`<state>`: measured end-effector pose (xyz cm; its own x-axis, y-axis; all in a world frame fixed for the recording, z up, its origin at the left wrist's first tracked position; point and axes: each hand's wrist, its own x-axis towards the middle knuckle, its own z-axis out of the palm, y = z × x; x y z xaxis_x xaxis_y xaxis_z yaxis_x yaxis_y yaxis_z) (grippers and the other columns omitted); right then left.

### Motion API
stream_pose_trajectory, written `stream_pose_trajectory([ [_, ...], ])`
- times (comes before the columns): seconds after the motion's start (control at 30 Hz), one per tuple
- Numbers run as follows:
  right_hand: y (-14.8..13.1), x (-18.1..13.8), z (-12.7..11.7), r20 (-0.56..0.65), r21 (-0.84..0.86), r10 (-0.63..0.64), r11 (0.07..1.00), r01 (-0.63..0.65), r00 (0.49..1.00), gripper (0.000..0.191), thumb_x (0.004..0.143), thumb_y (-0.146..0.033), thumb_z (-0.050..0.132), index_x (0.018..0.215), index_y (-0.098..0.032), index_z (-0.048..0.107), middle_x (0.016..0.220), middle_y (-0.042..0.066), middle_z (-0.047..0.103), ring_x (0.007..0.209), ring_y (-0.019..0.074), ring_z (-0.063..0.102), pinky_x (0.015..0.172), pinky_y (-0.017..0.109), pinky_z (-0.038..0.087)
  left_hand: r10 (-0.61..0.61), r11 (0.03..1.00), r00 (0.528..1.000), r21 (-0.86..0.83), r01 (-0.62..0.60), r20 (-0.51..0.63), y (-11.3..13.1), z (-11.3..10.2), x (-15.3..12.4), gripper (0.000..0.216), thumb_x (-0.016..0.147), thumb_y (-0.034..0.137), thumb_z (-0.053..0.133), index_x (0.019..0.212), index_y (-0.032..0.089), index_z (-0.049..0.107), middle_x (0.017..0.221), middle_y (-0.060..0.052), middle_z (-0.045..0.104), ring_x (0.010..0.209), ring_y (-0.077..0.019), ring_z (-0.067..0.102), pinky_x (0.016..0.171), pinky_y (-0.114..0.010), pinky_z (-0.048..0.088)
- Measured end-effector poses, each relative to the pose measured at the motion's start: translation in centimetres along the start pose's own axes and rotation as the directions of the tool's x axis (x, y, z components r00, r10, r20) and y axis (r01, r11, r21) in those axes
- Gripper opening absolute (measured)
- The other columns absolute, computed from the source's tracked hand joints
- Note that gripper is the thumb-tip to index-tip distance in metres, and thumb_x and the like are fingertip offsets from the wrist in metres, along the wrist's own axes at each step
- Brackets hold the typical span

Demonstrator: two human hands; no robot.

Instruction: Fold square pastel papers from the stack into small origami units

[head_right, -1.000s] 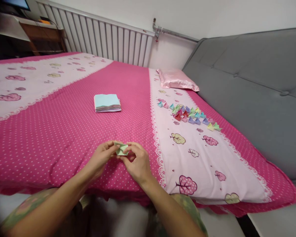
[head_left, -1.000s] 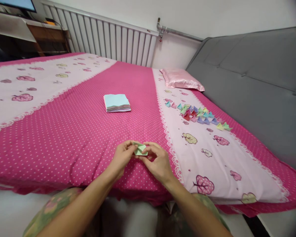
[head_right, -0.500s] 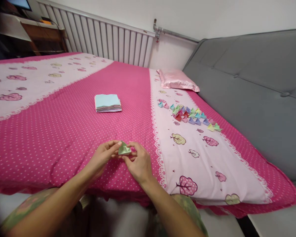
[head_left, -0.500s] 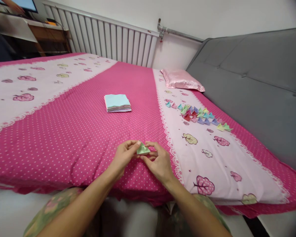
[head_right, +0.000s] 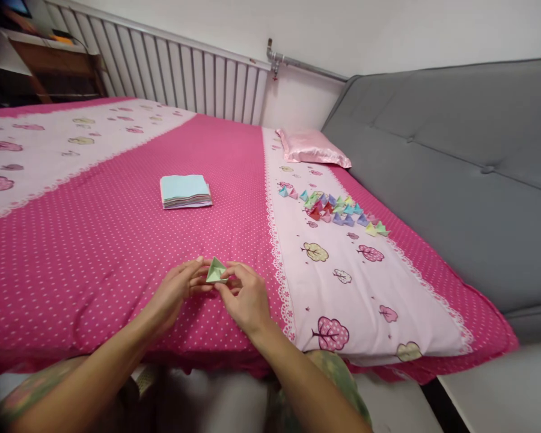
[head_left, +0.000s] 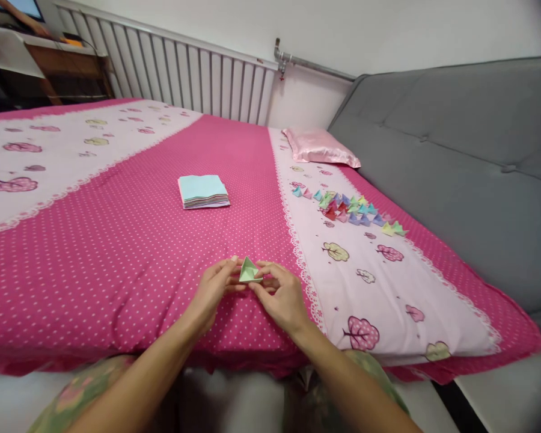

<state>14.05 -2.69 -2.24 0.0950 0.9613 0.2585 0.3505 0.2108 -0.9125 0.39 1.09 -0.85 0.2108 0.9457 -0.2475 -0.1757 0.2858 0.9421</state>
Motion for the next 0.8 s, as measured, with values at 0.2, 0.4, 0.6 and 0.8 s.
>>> stream_pose_trajectory([
  [0.2,0.6,0.6,-1.8,-0.034,-0.027,-0.009,1.0,0.008,0.999,0.01,0.072,-0.026,0.061,0.078,-0.019,0.064,0.113,0.008,0.057,0.08,0.0176,0.065,0.064,0.029,0.056,0.013,0.993,0.996,0.121,-0.003,-0.085,-0.3,-0.5,0.5,0.042,0.074,0.046,0.054,0.095,0.009,0.057,0.091,-0.014,0.066,0.067,-0.0186,0.064,0.063,-0.031,0.051],
  [0.4,1.7,1.6,-5.3,-0.147,-0.128,-0.046,0.991,0.027,0.988,0.009,0.072,-0.025,0.061,0.078,-0.02,0.065,0.109,0.007,0.059,0.095,0.0204,0.06,0.073,0.032,0.053,0.109,0.941,0.994,0.324,-0.095,-0.024,-1.1,-1.5,1.1,0.047,0.072,0.055,0.053,0.091,0.012,0.059,0.093,-0.012,0.066,0.079,-0.0217,0.065,0.065,-0.03,0.051],
  [0.6,3.7,2.7,-9.6,-0.288,-0.186,-0.005,0.981,-0.05,0.958,0.014,0.07,-0.03,0.06,0.079,-0.019,0.064,0.113,0.008,0.058,0.073,0.0155,0.064,0.065,0.029,0.053,0.243,0.793,0.97,0.57,-0.215,0.027,-1.3,-1.3,1.1,0.046,0.074,0.053,0.049,0.097,0.014,0.06,0.092,-0.011,0.067,0.083,-0.0243,0.064,0.071,-0.036,0.05],
  [0.8,6.0,4.3,-13.9,-0.392,-0.335,0.031,0.926,-0.174,0.92,0.022,0.069,-0.036,0.057,0.082,-0.019,0.064,0.107,0.005,0.062,0.068,0.0141,0.063,0.06,0.025,0.05,0.489,0.283,0.84,0.867,-0.409,0.236,-2.2,0.2,1.0,0.041,0.082,0.046,0.038,0.101,0.015,0.058,0.112,-0.011,0.058,0.106,-0.0252,0.053,0.093,-0.04,0.039],
])
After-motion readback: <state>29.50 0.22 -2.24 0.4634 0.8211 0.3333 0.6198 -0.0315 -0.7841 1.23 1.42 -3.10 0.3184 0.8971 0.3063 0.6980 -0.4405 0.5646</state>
